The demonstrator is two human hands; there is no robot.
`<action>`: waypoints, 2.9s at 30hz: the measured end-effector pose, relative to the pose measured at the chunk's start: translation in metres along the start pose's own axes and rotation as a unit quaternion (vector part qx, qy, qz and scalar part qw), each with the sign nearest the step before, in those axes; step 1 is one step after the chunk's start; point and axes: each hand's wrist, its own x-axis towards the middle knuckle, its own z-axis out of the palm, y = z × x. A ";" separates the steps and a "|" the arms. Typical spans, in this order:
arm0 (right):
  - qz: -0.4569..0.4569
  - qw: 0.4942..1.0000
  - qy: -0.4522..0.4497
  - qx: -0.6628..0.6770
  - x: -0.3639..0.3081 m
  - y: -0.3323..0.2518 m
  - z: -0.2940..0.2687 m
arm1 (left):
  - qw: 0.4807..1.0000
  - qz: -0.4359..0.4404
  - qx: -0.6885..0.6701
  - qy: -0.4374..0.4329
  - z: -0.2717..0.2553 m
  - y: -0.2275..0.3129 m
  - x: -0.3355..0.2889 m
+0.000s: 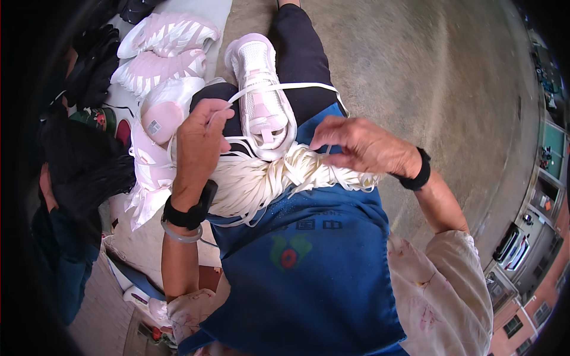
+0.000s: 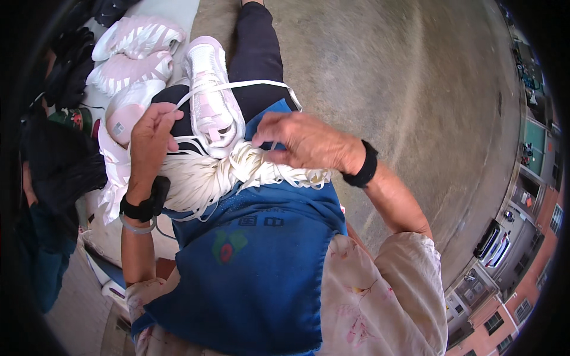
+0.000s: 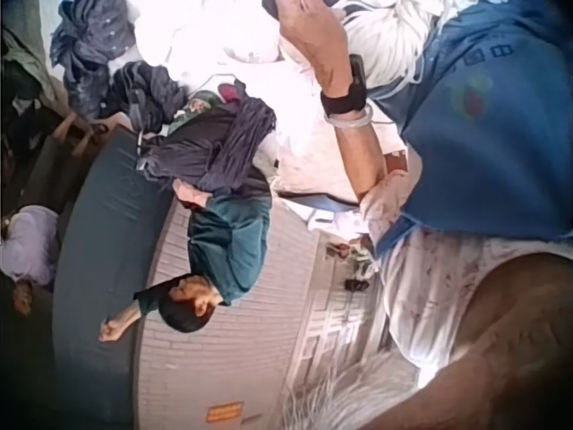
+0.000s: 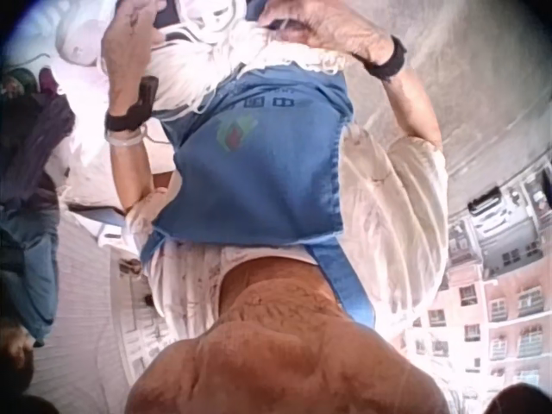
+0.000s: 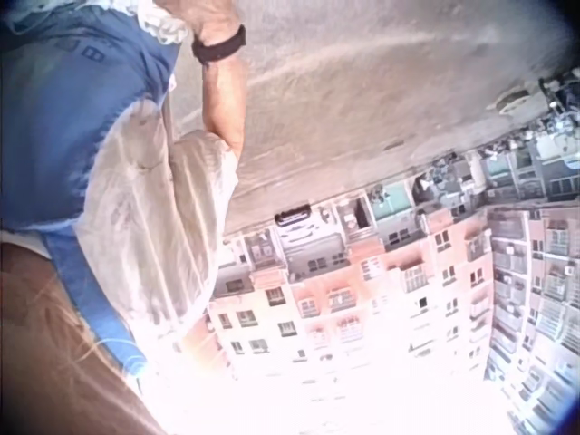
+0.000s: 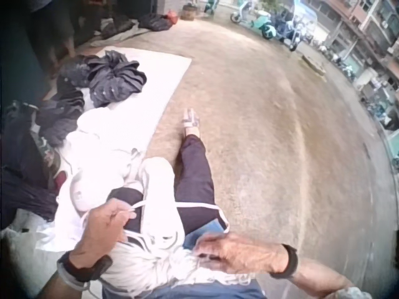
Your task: Lacing a pair of white shoes while sitting in an outdoor courtyard.
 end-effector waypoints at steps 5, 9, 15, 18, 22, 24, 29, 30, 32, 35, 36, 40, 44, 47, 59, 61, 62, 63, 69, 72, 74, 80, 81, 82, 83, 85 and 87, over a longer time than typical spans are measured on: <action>0.023 0.998 -0.040 -0.038 -0.002 0.004 0.013 | 0.997 -0.061 0.048 -0.030 0.009 0.004 0.001; -0.017 1.000 0.007 0.005 0.000 0.007 0.007 | 0.994 -0.007 0.106 -0.015 0.006 0.003 0.013; 0.033 0.975 0.221 -0.003 0.017 0.010 -0.007 | 0.998 -0.055 0.028 -0.007 0.008 0.005 0.024; 0.035 0.966 0.188 -0.172 0.021 0.022 -0.001 | 0.997 -0.072 -0.005 -0.014 0.006 0.002 0.028; 0.064 0.957 0.213 -0.188 0.025 0.014 0.009 | 0.997 -0.078 0.003 -0.025 0.006 0.005 0.029; 0.014 0.959 0.213 -0.187 0.030 0.009 0.011 | 0.997 -0.067 -0.023 -0.038 0.006 0.003 0.031; 0.002 0.965 0.137 -0.226 0.039 0.011 0.021 | 0.996 -0.051 -0.051 -0.053 0.004 -0.003 0.036; -0.006 0.967 0.122 -0.224 0.040 0.012 0.020 | 0.996 -0.047 -0.055 -0.053 0.003 -0.003 0.036; -0.013 0.969 0.108 -0.222 0.042 0.017 0.019 | 0.995 -0.050 -0.068 -0.051 0.003 -0.003 0.037; -0.053 0.968 0.190 -0.152 0.046 0.025 0.017 | 0.994 -0.057 -0.083 -0.049 0.004 0.000 0.039; -0.002 0.973 0.205 -0.106 0.048 0.021 0.011 | 0.994 -0.062 -0.083 -0.047 0.004 0.001 0.039; -0.007 0.968 0.235 -0.091 0.054 0.031 0.007 | 0.987 -0.066 -0.134 -0.059 0.004 -0.002 0.040; 0.006 0.972 0.187 -0.140 0.050 0.035 0.005 | 0.989 -0.064 -0.128 -0.034 0.008 0.000 0.039; 0.050 0.970 0.232 -0.046 0.052 0.032 0.007 | 0.998 0.001 -0.066 -0.006 0.010 -0.011 0.043; -0.019 0.951 0.303 -0.061 0.078 0.043 0.008 | 0.989 0.082 0.116 0.041 0.012 0.004 0.023; -0.029 0.955 0.292 -0.038 0.077 0.044 0.008 | 0.954 0.181 0.230 0.070 0.014 0.007 0.014; -0.029 0.954 0.295 -0.046 0.076 0.046 0.009 | 0.918 0.221 0.317 0.084 0.017 0.013 0.009; -0.031 0.953 0.297 -0.054 0.076 0.046 0.010 | 0.873 0.258 0.403 0.099 0.018 0.017 0.005; -0.034 0.953 0.298 -0.047 0.082 0.041 0.007 | 0.893 0.200 0.398 0.066 0.027 0.013 0.001; -0.039 0.953 0.293 -0.068 0.085 0.043 0.008 | 0.910 0.167 0.377 0.046 0.032 0.007 0.005; -0.042 0.955 0.287 -0.063 0.088 0.043 0.008 | 0.916 0.181 0.357 0.040 0.032 0.002 0.011; 0.005 0.963 0.268 -0.003 0.095 0.043 0.016 | 0.927 0.218 0.305 0.018 0.030 -0.003 0.020; -0.004 0.956 0.284 -0.073 0.094 0.038 0.019 | 0.927 0.213 0.308 0.013 0.030 -0.001 0.020; -0.013 0.944 0.298 -0.143 0.092 0.032 0.022 | 0.927 0.213 0.308 0.015 0.029 0.002 0.019; -0.014 0.944 0.298 -0.144 0.090 0.029 0.023 | 0.949 0.176 0.263 0.018 0.029 0.005 0.016; 0.000 0.930 0.338 -0.144 0.081 0.022 0.022 | 0.967 0.138 0.215 0.026 0.030 0.007 0.016; 0.035 0.930 0.314 -0.188 0.072 0.007 0.021 | 0.946 0.147 0.287 0.017 0.031 0.009 0.016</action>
